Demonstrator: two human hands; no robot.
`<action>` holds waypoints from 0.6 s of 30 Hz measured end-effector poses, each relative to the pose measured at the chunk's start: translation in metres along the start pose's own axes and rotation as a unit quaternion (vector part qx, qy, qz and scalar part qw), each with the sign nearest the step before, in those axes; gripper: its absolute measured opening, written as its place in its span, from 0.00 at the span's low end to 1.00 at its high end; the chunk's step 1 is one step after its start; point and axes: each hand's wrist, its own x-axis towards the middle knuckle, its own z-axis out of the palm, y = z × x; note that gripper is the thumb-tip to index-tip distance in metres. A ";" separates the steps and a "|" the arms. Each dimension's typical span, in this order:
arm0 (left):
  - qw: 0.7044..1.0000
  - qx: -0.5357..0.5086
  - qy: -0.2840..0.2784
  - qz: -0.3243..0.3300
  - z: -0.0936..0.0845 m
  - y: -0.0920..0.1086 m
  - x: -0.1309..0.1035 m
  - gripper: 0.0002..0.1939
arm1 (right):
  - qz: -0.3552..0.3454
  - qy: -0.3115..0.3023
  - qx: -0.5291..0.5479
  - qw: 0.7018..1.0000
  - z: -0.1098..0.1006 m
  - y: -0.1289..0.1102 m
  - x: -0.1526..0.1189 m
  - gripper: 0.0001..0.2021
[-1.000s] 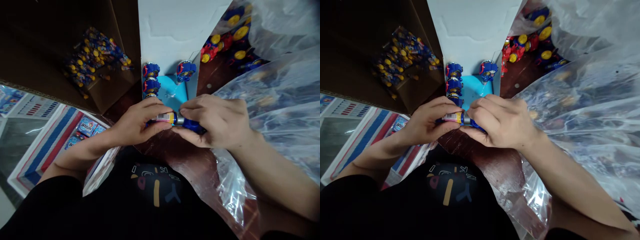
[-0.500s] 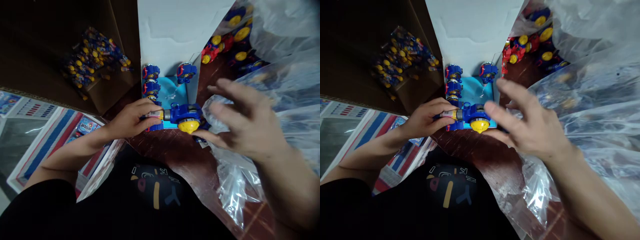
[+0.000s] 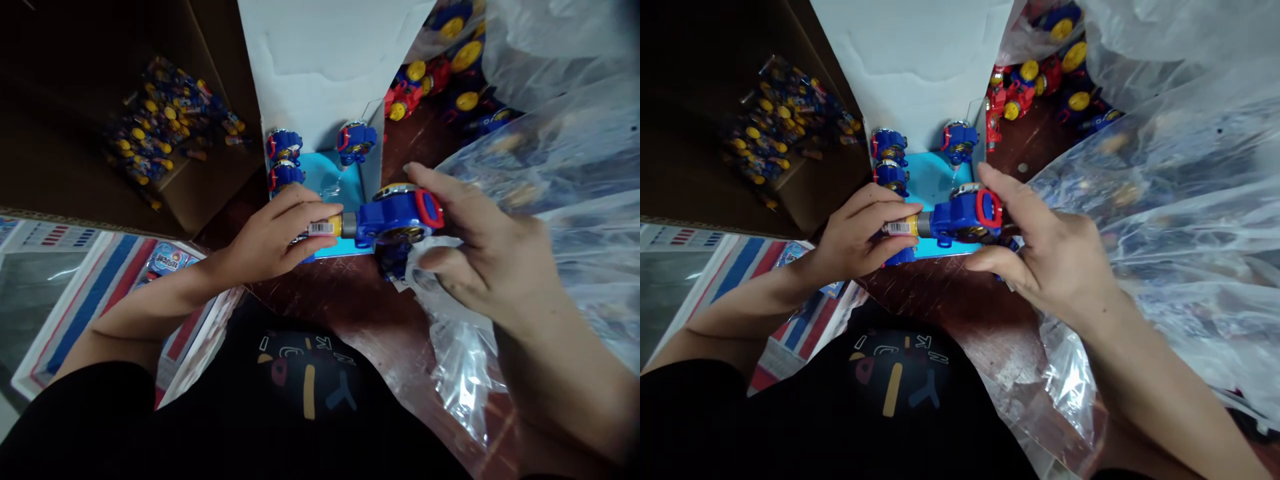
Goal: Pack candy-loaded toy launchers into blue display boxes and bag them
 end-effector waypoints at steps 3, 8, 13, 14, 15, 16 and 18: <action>0.997 0.054 -0.033 -0.042 0.005 -0.009 0.010 0.20 | 0.014 -0.009 0.021 1.000 -0.009 0.012 0.010 0.40; 0.990 0.119 0.012 -0.072 0.001 -0.050 0.038 0.43 | 0.038 0.016 -0.042 0.998 -0.010 0.047 0.031 0.37; 0.988 0.019 -0.039 -0.146 0.024 -0.104 0.044 0.29 | 0.019 -0.162 -0.208 0.965 0.001 0.056 0.048 0.32; 0.988 0.012 -0.045 -0.146 0.031 -0.112 0.042 0.28 | -0.001 -0.176 -0.224 0.959 0.002 0.054 0.051 0.31; 0.988 0.011 -0.047 -0.146 0.037 -0.118 0.040 0.28 | -0.026 -0.183 -0.238 0.953 0.003 0.051 0.055 0.30; 0.988 0.013 -0.047 -0.146 0.042 -0.122 0.038 0.28 | -0.052 -0.189 -0.249 0.948 0.004 0.049 0.059 0.29; 0.987 0.019 -0.047 -0.151 0.047 -0.124 0.037 0.27 | -0.087 -0.207 -0.260 0.939 0.009 0.049 0.071 0.28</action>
